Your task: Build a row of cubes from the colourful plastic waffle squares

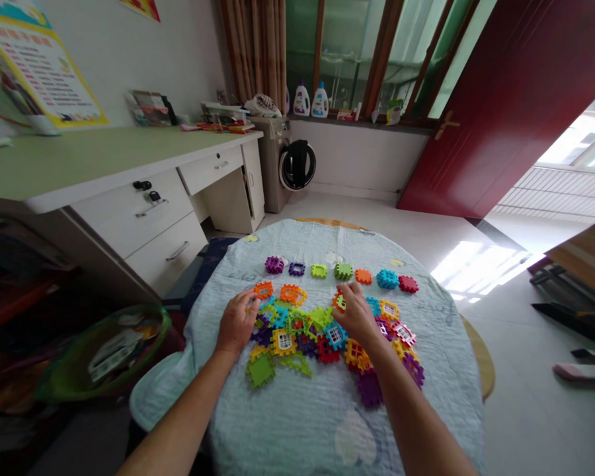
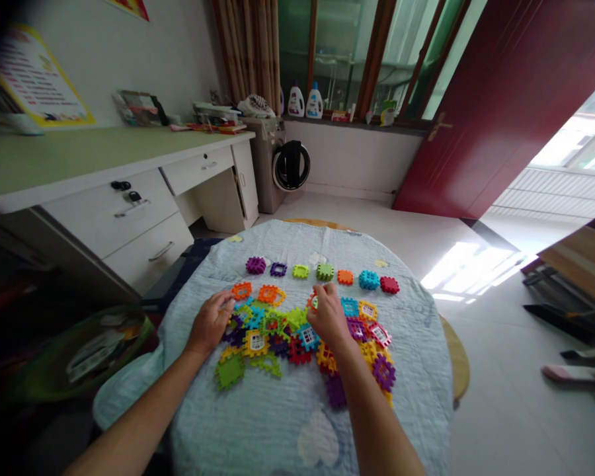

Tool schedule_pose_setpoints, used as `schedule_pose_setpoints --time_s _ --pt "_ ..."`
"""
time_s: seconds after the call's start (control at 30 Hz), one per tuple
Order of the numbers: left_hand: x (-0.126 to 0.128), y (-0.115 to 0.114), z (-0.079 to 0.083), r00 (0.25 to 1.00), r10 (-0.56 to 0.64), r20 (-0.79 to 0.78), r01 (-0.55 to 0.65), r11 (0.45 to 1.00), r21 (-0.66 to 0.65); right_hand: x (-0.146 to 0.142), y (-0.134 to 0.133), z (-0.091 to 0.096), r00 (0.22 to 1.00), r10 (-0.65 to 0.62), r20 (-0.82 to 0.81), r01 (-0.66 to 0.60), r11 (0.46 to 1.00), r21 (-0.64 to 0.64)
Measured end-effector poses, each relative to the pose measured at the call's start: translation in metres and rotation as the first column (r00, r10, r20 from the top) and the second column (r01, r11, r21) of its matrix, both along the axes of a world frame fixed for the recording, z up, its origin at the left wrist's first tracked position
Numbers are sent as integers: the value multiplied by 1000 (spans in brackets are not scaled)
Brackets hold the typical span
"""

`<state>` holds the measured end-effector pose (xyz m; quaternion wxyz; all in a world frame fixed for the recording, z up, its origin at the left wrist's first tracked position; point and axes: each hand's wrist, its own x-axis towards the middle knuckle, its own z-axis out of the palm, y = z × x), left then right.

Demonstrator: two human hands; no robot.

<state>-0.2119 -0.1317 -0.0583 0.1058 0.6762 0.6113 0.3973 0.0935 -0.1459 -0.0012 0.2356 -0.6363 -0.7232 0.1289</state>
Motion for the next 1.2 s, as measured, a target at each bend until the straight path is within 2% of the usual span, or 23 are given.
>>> schedule_pose_setpoints --time_s 0.17,0.27,0.43,0.7,0.8,0.93,1.07,1.2 --pt "0 -1 0 999 36 13 -36 999 -21 -26 6 -1 993 111 50 -107 991 -76" --pt "0 -2 1 998 53 23 -53 999 -15 -36 17 0 984 119 135 -106 990 -95" --pt "1 -3 2 998 58 26 -57 998 -13 -43 43 1 957 97 272 -58 987 -149" --pt "0 -3 1 998 53 26 -52 998 -17 -43 67 -1 907 235 350 -135 948 -287" --pt "-1 -2 0 998 52 29 -51 998 -31 -47 74 4 904 247 350 -150 948 -281" --pt "-1 -3 0 998 47 36 -45 998 -51 -71 79 9 900 293 323 -218 944 -248" --pt "-1 -3 1 998 54 42 -52 997 -49 -96 77 5 893 332 303 -267 934 -237" --pt "0 -3 1 998 59 35 -57 997 -55 -103 75 2 909 310 277 -262 944 -199"
